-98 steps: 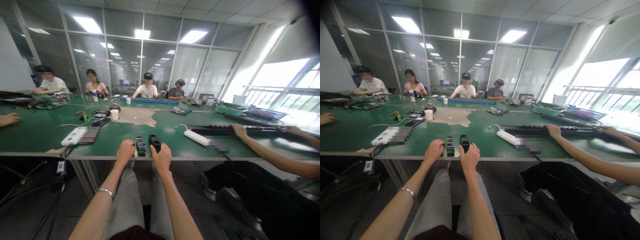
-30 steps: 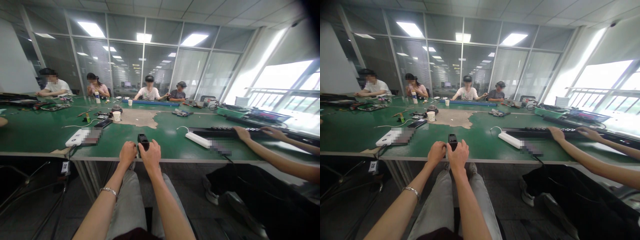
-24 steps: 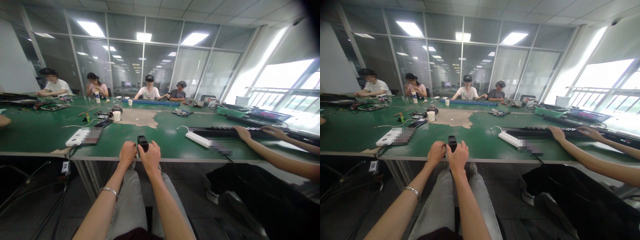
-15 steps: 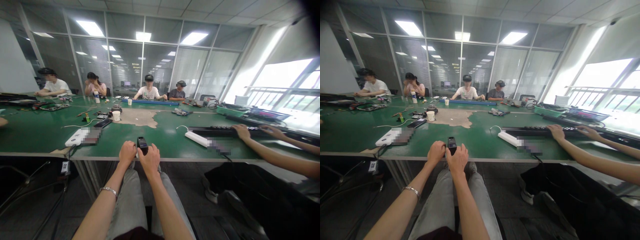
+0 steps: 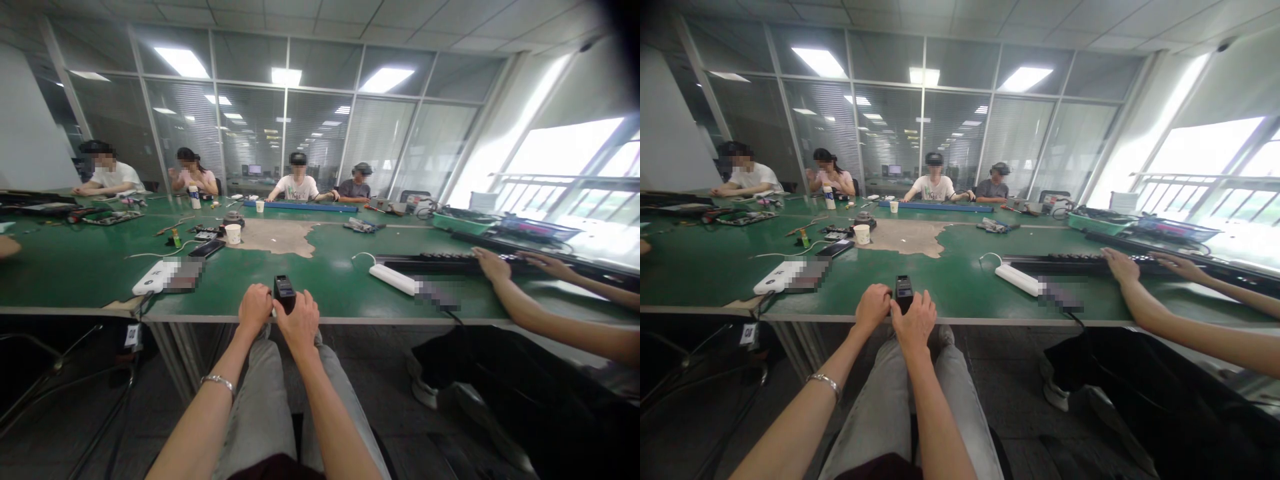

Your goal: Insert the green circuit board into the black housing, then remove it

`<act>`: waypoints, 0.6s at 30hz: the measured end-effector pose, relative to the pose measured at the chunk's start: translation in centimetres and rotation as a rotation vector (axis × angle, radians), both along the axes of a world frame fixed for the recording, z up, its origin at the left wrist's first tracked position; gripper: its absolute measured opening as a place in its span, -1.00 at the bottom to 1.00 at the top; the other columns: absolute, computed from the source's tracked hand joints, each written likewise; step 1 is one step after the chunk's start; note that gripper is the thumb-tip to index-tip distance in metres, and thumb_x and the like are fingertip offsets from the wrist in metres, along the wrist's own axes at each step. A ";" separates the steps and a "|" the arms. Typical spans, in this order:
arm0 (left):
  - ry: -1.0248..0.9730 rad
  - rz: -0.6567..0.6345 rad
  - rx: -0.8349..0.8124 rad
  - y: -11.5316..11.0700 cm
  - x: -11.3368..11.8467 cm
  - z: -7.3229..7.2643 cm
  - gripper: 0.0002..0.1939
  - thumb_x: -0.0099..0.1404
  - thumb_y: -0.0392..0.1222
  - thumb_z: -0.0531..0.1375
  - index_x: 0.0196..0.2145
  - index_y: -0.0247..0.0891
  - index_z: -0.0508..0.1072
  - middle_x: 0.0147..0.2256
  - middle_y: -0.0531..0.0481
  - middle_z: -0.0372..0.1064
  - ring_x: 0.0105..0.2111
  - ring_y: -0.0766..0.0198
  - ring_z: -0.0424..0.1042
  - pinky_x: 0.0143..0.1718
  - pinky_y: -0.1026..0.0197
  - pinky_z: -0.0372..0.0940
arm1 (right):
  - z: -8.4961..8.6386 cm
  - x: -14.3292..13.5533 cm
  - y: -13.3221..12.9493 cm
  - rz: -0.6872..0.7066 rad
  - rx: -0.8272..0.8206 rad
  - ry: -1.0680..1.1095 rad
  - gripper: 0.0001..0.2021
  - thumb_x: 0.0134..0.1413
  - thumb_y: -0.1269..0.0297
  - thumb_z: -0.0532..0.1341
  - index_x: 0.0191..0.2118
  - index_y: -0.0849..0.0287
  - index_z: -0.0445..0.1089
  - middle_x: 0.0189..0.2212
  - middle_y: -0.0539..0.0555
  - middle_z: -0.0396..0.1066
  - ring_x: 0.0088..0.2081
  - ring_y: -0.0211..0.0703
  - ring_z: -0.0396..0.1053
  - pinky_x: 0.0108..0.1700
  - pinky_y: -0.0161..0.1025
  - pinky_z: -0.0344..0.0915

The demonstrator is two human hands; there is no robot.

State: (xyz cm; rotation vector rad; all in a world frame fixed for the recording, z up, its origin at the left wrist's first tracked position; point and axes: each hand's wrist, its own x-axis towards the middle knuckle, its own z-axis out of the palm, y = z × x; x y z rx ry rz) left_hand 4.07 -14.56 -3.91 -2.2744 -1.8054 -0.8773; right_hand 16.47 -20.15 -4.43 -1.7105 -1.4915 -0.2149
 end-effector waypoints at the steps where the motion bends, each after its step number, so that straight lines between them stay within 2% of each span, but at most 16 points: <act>1: -0.001 -0.001 -0.003 0.0 0.0 0.0 -0.75 0.26 -0.33 0.04 -0.33 -0.25 0.53 -0.27 -0.12 0.44 -0.19 0.15 0.35 -0.10 0.16 0.20 | 0.0 0.0 0.0 0.001 0.004 0.005 -0.49 0.06 -0.10 0.21 -0.07 0.26 0.36 0.08 0.39 0.29 0.03 0.16 0.29 0.02 -0.01 0.16; 9: -0.017 -0.019 -0.002 0.0 0.0 -0.1 -0.72 0.26 -0.36 0.04 -0.27 -0.25 0.55 -0.24 -0.11 0.47 -0.15 0.16 0.36 -0.06 0.18 0.19 | 0.2 -0.2 0.1 -0.019 -0.020 0.027 -0.59 0.07 -0.06 0.22 -0.22 0.24 0.40 0.10 0.37 0.29 0.02 0.16 0.30 0.03 -0.02 0.17; 18: -0.033 -0.013 -0.015 0.4 0.0 -0.4 -0.71 0.27 -0.35 0.04 -0.25 -0.23 0.56 -0.19 -0.10 0.49 -0.13 0.19 0.37 -0.06 0.21 0.19 | 0.9 -0.6 0.5 -0.002 0.023 0.075 -0.64 0.10 -0.01 0.21 -0.20 0.23 0.41 0.12 0.30 0.29 0.06 0.13 0.27 0.04 -0.04 0.17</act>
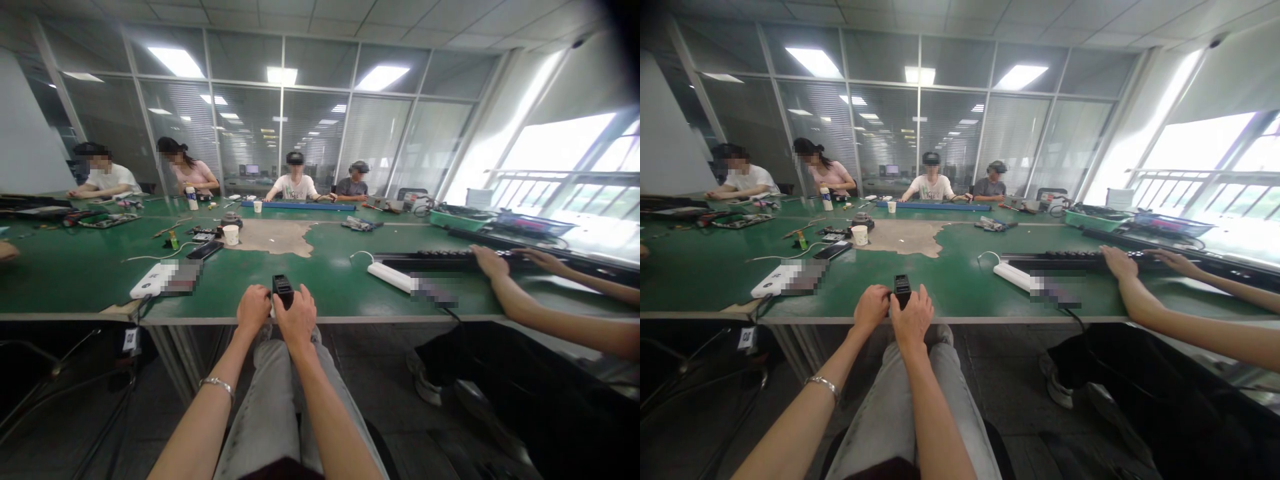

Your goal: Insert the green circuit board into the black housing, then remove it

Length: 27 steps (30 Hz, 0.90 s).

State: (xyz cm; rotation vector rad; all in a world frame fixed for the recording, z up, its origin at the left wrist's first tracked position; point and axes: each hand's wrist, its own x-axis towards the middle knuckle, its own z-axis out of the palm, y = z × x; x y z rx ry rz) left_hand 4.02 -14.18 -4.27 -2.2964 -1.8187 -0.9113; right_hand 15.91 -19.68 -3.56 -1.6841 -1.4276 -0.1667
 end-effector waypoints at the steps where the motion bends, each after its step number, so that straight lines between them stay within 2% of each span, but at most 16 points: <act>1: -0.002 0.004 -0.002 0.0 0.0 0.0 -0.71 0.27 -0.35 0.04 -0.26 -0.22 0.56 -0.19 -0.10 0.49 -0.13 0.19 0.37 -0.06 0.21 0.20 | 0.2 0.0 0.1 0.001 0.008 0.006 -0.64 0.10 -0.01 0.21 -0.20 0.22 0.41 0.13 0.30 0.29 0.06 0.12 0.27 0.04 -0.04 0.17; 9: -0.013 0.003 -0.003 -0.2 0.2 0.2 -0.70 0.25 -0.36 0.04 -0.25 -0.21 0.57 -0.17 -0.09 0.49 -0.13 0.20 0.37 -0.03 0.22 0.20 | 2.8 0.5 0.9 0.017 0.087 0.055 -0.61 0.14 -0.03 0.17 -0.16 0.24 0.41 0.11 0.34 0.29 0.09 0.11 0.26 0.06 -0.04 0.17; 12: -0.013 -0.011 -0.005 -0.3 0.1 0.3 -0.69 0.23 -0.38 0.05 -0.26 -0.19 0.58 -0.18 -0.07 0.50 -0.13 0.22 0.38 -0.02 0.23 0.20 | 3.2 1.6 1.3 0.011 0.113 0.082 -0.58 0.15 -0.05 0.15 -0.16 0.25 0.40 0.10 0.34 0.31 0.11 0.09 0.25 0.08 -0.05 0.16; 15: -0.017 -0.019 -0.002 -0.4 0.1 0.4 -0.68 0.22 -0.40 0.05 -0.26 -0.19 0.58 -0.18 -0.06 0.50 -0.13 0.22 0.38 -0.01 0.23 0.20 | 2.7 3.1 1.4 -0.010 0.119 0.089 -0.58 0.17 -0.06 0.13 -0.16 0.26 0.40 0.08 0.35 0.31 0.11 0.07 0.25 0.08 -0.06 0.17; 20: -0.025 -0.018 0.009 -0.4 0.1 0.5 -0.68 0.21 -0.39 0.05 -0.26 -0.21 0.58 -0.18 -0.07 0.51 -0.12 0.19 0.39 -0.02 0.21 0.23 | 0.9 5.4 1.3 -0.053 0.105 0.062 -0.59 0.17 -0.04 0.14 -0.16 0.27 0.41 0.07 0.36 0.33 0.08 0.09 0.26 0.05 -0.05 0.17; 27: -0.015 -0.019 0.004 -0.5 0.2 0.6 -0.66 0.21 -0.39 0.04 -0.25 -0.21 0.59 -0.17 -0.09 0.51 -0.11 0.17 0.41 0.01 0.17 0.22 | -1.0 6.6 1.1 -0.128 0.052 0.020 -0.55 0.17 -0.08 0.12 -0.16 0.26 0.42 0.07 0.35 0.32 0.06 0.19 0.23 -0.02 0.02 0.18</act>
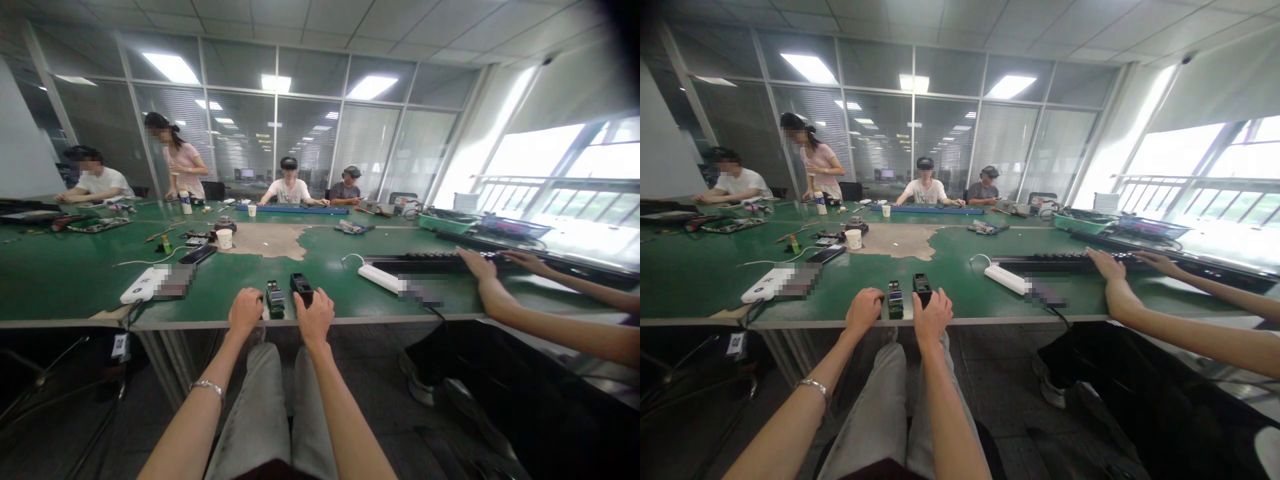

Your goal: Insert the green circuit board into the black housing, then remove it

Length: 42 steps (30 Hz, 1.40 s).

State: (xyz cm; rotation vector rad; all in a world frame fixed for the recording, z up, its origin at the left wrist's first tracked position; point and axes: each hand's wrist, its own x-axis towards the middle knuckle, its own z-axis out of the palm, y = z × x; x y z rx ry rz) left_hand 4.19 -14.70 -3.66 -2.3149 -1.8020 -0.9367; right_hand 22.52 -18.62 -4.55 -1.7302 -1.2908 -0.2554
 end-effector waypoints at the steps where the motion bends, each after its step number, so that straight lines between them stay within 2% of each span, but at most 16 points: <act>1: 0.003 0.000 -0.002 0.0 0.0 0.0 -0.66 0.21 -0.39 0.04 -0.24 -0.20 0.59 -0.17 -0.09 0.51 -0.11 0.17 0.41 0.01 0.17 0.22 | -0.2 0.1 0.0 -0.002 -0.004 -0.003 -0.54 0.16 -0.09 0.12 -0.16 0.27 0.43 0.07 0.36 0.32 0.06 0.21 0.22 -0.02 0.03 0.18; 6: 0.018 0.001 0.001 -0.1 -0.1 0.0 -0.66 0.20 -0.39 0.04 -0.25 -0.20 0.59 -0.18 -0.08 0.51 -0.12 0.19 0.41 -0.01 0.20 0.24 | -0.9 0.2 -0.2 0.002 -0.022 -0.025 -0.55 0.14 -0.07 0.14 -0.18 0.29 0.44 0.08 0.38 0.30 0.06 0.26 0.20 0.00 0.06 0.15; 11: 0.025 -0.001 0.023 0.0 0.0 -0.1 -0.66 0.20 -0.40 0.03 -0.27 -0.22 0.59 -0.19 -0.09 0.51 -0.11 0.19 0.42 0.00 0.21 0.24 | -1.4 0.4 -0.4 0.010 -0.024 -0.045 -0.56 0.13 -0.04 0.17 -0.16 0.31 0.43 0.09 0.38 0.29 0.07 0.22 0.20 0.02 0.03 0.14; 19: 0.030 -0.007 0.028 0.3 -0.2 -0.3 -0.66 0.19 -0.39 0.04 -0.27 -0.20 0.59 -0.20 -0.08 0.51 -0.11 0.20 0.42 0.01 0.22 0.25 | -1.8 0.7 -0.4 0.023 -0.005 -0.055 -0.34 0.07 -0.08 0.20 0.10 0.43 0.30 0.12 0.44 0.24 0.10 0.21 0.18 0.09 0.01 0.11; 22: 0.032 -0.012 0.032 0.3 -0.2 -0.4 -0.67 0.20 -0.38 0.03 -0.26 -0.21 0.59 -0.19 -0.08 0.51 -0.11 0.20 0.42 0.01 0.22 0.25 | -1.7 0.7 -0.2 0.020 0.001 -0.039 -0.31 0.09 -0.10 0.18 0.14 0.41 0.27 0.14 0.44 0.22 0.11 0.21 0.19 0.08 0.02 0.11; 26: 0.033 -0.020 0.039 0.3 -0.2 -0.3 -0.67 0.20 -0.36 0.03 -0.28 -0.23 0.59 -0.21 -0.10 0.52 -0.13 0.18 0.43 -0.01 0.20 0.26 | -1.4 0.8 -0.3 0.023 -0.026 -0.018 -0.35 0.09 -0.11 0.17 0.11 0.36 0.31 0.16 0.44 0.19 0.10 0.22 0.20 0.06 0.02 0.12; 30: 0.028 -0.025 0.038 0.5 -0.3 -0.4 -0.67 0.20 -0.37 0.03 -0.29 -0.23 0.59 -0.22 -0.10 0.52 -0.14 0.17 0.43 0.00 0.19 0.26 | -1.2 0.9 -0.4 0.036 -0.058 -0.008 -0.48 0.10 -0.05 0.18 0.00 0.30 0.39 0.17 0.42 0.19 0.10 0.21 0.21 0.05 0.01 0.12; 35: 0.018 -0.028 0.032 0.5 -0.4 -0.5 -0.67 0.19 -0.37 0.03 -0.28 -0.22 0.59 -0.20 -0.10 0.52 -0.12 0.17 0.43 0.01 0.19 0.26 | -0.8 0.9 -0.4 0.038 -0.065 0.007 -0.55 0.07 -0.02 0.22 -0.09 0.29 0.44 0.16 0.41 0.21 0.07 0.23 0.24 0.04 0.02 0.15; 42: -0.001 -0.026 0.026 0.3 -0.3 -0.3 -0.68 0.19 -0.38 0.04 -0.28 -0.21 0.59 -0.20 -0.08 0.52 -0.12 0.19 0.43 0.01 0.21 0.25 | 0.7 0.7 -0.4 0.047 -0.025 0.057 -0.58 0.09 -0.01 0.22 -0.15 0.29 0.46 0.13 0.39 0.26 0.07 0.20 0.26 0.03 0.00 0.18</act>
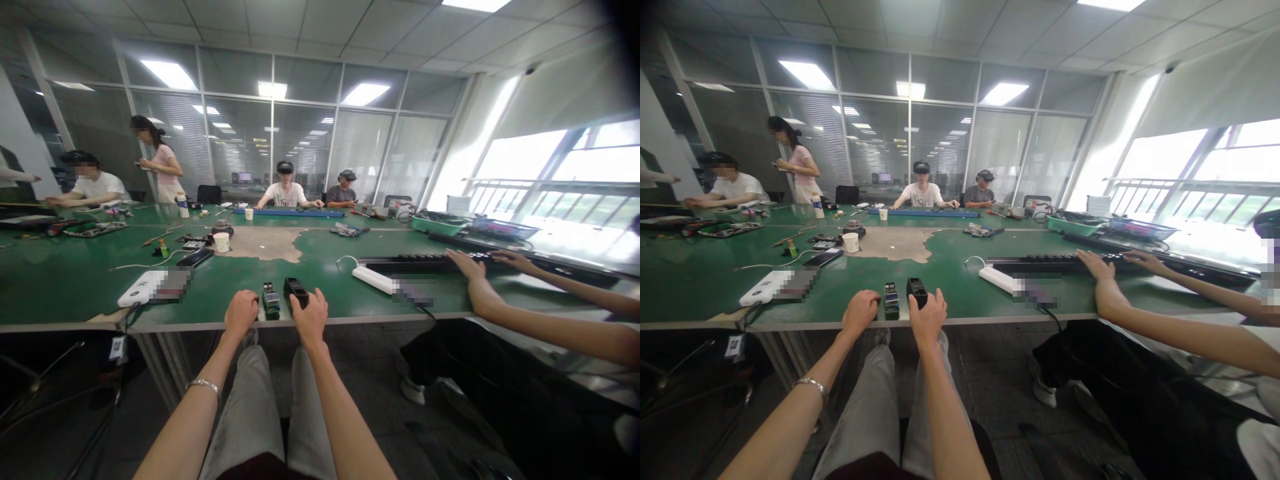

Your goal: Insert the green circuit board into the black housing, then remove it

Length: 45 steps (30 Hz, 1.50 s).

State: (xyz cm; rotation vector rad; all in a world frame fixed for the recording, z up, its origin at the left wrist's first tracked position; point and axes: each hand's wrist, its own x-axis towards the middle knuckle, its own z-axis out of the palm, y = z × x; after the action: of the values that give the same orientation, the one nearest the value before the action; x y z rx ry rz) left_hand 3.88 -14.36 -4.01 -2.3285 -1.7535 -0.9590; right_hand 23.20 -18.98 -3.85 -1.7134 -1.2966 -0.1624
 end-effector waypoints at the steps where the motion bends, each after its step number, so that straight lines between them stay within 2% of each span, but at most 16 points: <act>1: -0.004 0.004 -0.002 0.0 0.0 0.0 -0.68 0.19 -0.38 0.04 -0.28 -0.21 0.59 -0.20 -0.08 0.52 -0.12 0.19 0.42 0.01 0.21 0.25 | 0.3 -0.2 0.0 0.006 0.013 0.004 -0.58 0.10 -0.01 0.21 -0.15 0.29 0.46 0.13 0.39 0.26 0.09 0.18 0.25 0.05 -0.01 0.18; 7: -0.023 0.010 -0.008 -0.4 0.1 0.3 -0.68 0.19 -0.37 0.06 -0.27 -0.19 0.59 -0.20 -0.05 0.52 -0.12 0.21 0.42 0.03 0.22 0.23 | 2.3 -2.1 0.2 0.063 0.093 0.012 -0.56 0.14 -0.03 0.17 -0.09 0.28 0.44 0.14 0.36 0.26 0.14 0.09 0.21 0.12 -0.05 0.13; 12: -0.028 0.004 -0.013 -0.3 0.0 0.2 -0.68 0.19 -0.38 0.05 -0.27 -0.20 0.59 -0.19 -0.06 0.53 -0.12 0.22 0.42 0.02 0.23 0.22 | 2.7 -4.3 0.1 0.136 0.133 0.043 -0.58 0.11 -0.03 0.20 -0.12 0.27 0.44 0.13 0.36 0.26 0.13 0.10 0.21 0.10 -0.04 0.14; 17: -0.027 0.010 -0.019 -0.2 0.0 0.0 -0.68 0.19 -0.38 0.05 -0.26 -0.21 0.58 -0.18 -0.08 0.52 -0.13 0.21 0.42 0.00 0.22 0.22 | 2.5 -5.9 0.0 0.142 0.107 0.034 -0.60 0.11 0.00 0.21 -0.11 0.26 0.43 0.15 0.35 0.25 0.14 0.11 0.20 0.09 -0.02 0.14; 24: -0.018 0.015 -0.005 -0.2 0.0 -0.1 -0.70 0.22 -0.36 0.04 -0.30 -0.21 0.57 -0.21 -0.08 0.52 -0.15 0.20 0.41 -0.03 0.22 0.21 | 2.1 -6.7 -0.3 0.114 0.077 0.016 -0.60 0.12 -0.02 0.20 -0.14 0.26 0.43 0.14 0.38 0.25 0.13 0.14 0.20 0.08 -0.02 0.14; 37: -0.005 0.024 -0.015 0.2 -0.1 -0.3 -0.70 0.23 -0.35 0.04 -0.28 -0.23 0.57 -0.22 -0.11 0.51 -0.14 0.17 0.41 -0.04 0.19 0.21 | -0.1 -6.8 -1.0 0.100 0.007 -0.025 -0.62 0.07 0.00 0.23 -0.16 0.24 0.41 0.14 0.39 0.24 0.12 0.17 0.21 0.07 0.00 0.14; 45: -0.005 0.021 -0.008 0.4 -0.1 -0.4 -0.70 0.19 -0.38 0.05 -0.29 -0.25 0.58 -0.20 -0.13 0.50 -0.10 0.17 0.40 -0.01 0.19 0.21 | -0.8 -6.6 -1.3 0.105 -0.012 -0.074 -0.53 0.03 -0.03 0.25 -0.10 0.30 0.39 0.15 0.46 0.21 0.13 0.21 0.20 0.10 0.02 0.11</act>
State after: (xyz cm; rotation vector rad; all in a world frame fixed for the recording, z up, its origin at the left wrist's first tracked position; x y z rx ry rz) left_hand 3.83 -14.00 -4.37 -2.3102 -1.7831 -0.9574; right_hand 16.62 -20.29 -4.67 -1.6591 -1.4409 -0.1581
